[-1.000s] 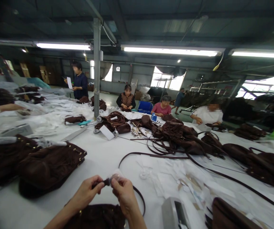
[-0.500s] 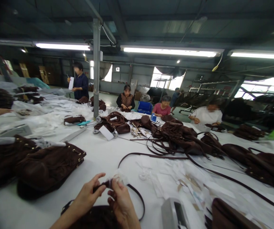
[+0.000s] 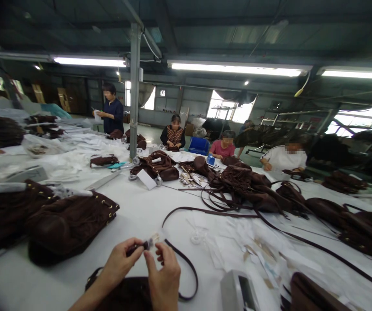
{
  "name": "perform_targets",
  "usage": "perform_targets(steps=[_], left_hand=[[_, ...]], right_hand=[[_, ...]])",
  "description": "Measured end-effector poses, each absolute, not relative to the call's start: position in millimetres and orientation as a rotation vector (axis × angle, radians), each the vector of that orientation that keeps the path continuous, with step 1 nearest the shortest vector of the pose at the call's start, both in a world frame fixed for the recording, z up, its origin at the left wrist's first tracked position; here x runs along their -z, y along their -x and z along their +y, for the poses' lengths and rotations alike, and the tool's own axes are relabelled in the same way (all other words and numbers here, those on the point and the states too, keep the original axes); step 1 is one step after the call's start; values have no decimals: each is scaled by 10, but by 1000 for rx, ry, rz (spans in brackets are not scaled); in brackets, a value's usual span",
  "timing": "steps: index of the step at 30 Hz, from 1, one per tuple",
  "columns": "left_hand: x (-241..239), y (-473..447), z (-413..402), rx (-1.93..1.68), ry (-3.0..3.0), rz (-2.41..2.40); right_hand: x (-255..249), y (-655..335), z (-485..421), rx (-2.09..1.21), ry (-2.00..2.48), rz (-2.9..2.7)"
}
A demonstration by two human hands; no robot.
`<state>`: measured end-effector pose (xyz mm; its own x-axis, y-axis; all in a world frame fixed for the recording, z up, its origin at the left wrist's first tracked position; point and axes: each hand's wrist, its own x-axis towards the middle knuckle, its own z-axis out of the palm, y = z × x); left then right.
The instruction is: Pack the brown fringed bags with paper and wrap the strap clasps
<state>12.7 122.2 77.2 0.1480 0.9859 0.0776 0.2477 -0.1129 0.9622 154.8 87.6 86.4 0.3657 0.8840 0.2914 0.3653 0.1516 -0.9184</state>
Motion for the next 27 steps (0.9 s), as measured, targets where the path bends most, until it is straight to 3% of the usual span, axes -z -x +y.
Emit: perform_targets(steps=[9,18,23,27], left_hand=[[-906,-108,1092,-950,-1770,1327],[-821,-183,1147,-982,-1637,1323],[-842,-50,1177,-923,-1354,864],[-838,-27,1207,-907,-1394,873]], right_hand=[[-822,-1525,888,-557,1455,-1451],[-523,-1375,890,228,1220,-1711],[-557,-1421,942,101,1107,-1649],[-623,-1383,963,75,1189,-1664]])
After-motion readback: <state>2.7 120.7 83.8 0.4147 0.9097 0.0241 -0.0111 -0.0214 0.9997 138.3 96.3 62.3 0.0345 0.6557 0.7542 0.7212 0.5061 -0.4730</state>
